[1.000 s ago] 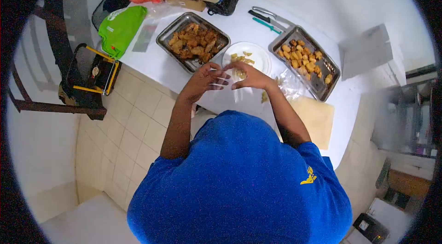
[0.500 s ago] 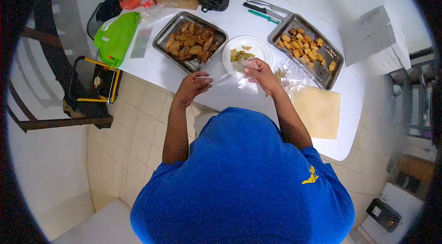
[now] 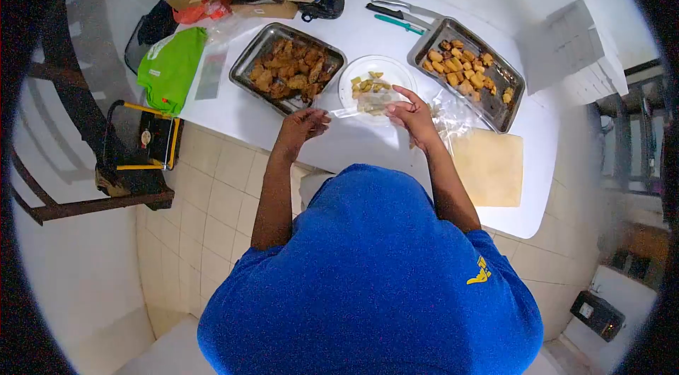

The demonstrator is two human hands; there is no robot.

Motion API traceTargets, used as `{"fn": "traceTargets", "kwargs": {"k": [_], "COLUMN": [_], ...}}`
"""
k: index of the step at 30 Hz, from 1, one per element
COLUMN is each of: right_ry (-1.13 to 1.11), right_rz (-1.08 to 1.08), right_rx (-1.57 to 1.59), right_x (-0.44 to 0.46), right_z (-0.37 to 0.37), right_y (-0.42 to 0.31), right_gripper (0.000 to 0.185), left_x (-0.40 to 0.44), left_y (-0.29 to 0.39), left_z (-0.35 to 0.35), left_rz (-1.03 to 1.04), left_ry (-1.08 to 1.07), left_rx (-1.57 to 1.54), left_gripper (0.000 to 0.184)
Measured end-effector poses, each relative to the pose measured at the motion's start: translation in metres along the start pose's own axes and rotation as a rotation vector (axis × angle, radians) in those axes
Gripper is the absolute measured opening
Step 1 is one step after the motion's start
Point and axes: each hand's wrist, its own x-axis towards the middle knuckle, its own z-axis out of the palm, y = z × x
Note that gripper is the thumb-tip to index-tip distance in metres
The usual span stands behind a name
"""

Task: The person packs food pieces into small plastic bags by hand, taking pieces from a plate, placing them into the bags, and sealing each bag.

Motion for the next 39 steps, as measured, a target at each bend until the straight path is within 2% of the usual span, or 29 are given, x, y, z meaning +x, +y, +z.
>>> {"fn": "traceTargets", "kwargs": {"k": [3,6,8,9,12,13,15,17,18,20,23,24,25,27,30,34,39], "right_ry": [-0.087,-0.324,-0.561,-0.511,-0.175,-0.090,0.000,0.121,0.120,0.114,-0.050,-0.092,-0.129,-0.219,-0.373,-0.263,-0.065], "right_rz": [-0.064,-0.161,-0.175,-0.110,-0.269,-0.385,-0.592,-0.810,-0.745,-0.612,-0.256,-0.260,-0.264,-0.205,-0.232,-0.250,-0.361], "right_rx": [-0.100,-0.193,-0.172,-0.124,-0.655,-0.703,-0.801,-0.910,-0.924,-0.950,-0.818,-0.737,-0.656,-0.524,-0.320,-0.484,-0.744], "right_x": [-0.007,-0.018,-0.020,-0.023,-0.024,-0.027,-0.031,-0.034,-0.037,-0.042,-0.036,-0.034,-0.031,-0.029,-0.028,-0.032,-0.032], "right_z": [-0.004,-0.010,-0.022,-0.019,0.010,0.024,0.051,0.071,0.076,0.085,0.091,0.091,0.090,0.089,0.086,0.085,0.084], "right_y": [-0.005,-0.015,-0.016,-0.016,-0.033,-0.040,-0.056,-0.065,-0.067,-0.067,-0.045,-0.035,-0.025,-0.019,-0.018,-0.019,-0.013], "right_gripper": [0.053,0.050,0.052,0.046,0.038,0.030,0.028,0.024,0.024,0.025,0.038,0.042,0.047,0.060,0.060,0.060,0.058], "left_x": [-0.001,-0.007,-0.004,-0.003,-0.013,-0.013,-0.011,-0.009,-0.010,-0.012,-0.017,-0.016,-0.014,-0.017,-0.028,-0.031,-0.025], "left_y": [0.004,0.019,0.024,0.026,0.045,0.044,0.036,0.033,0.030,0.024,0.006,-0.001,-0.005,-0.009,-0.002,0.002,-0.010], "left_z": [0.001,0.006,0.004,0.003,0.012,0.014,0.018,0.017,0.015,0.018,0.029,0.031,0.031,0.038,0.046,0.047,0.047], "left_rz": [0.083,0.321,0.651,0.816,1.036,0.980,0.870,0.683,0.586,0.480,0.315,0.259,0.304,0.195,0.091,0.106,0.273], "left_ry": [-0.061,-0.050,-0.032,-0.030,0.079,0.106,0.172,0.161,0.163,0.176,0.114,0.075,0.072,0.045,-0.026,-0.046,0.017], "left_rx": [0.023,0.443,0.666,0.777,1.046,1.000,0.906,0.935,0.944,0.694,0.244,0.083,0.252,0.094,0.001,0.094,0.499], "left_gripper": [0.015,0.015,0.014,0.015,0.019,0.018,0.017,0.016,0.015,0.015,0.016,0.017,0.017,0.016,0.014,0.014,0.020]}}
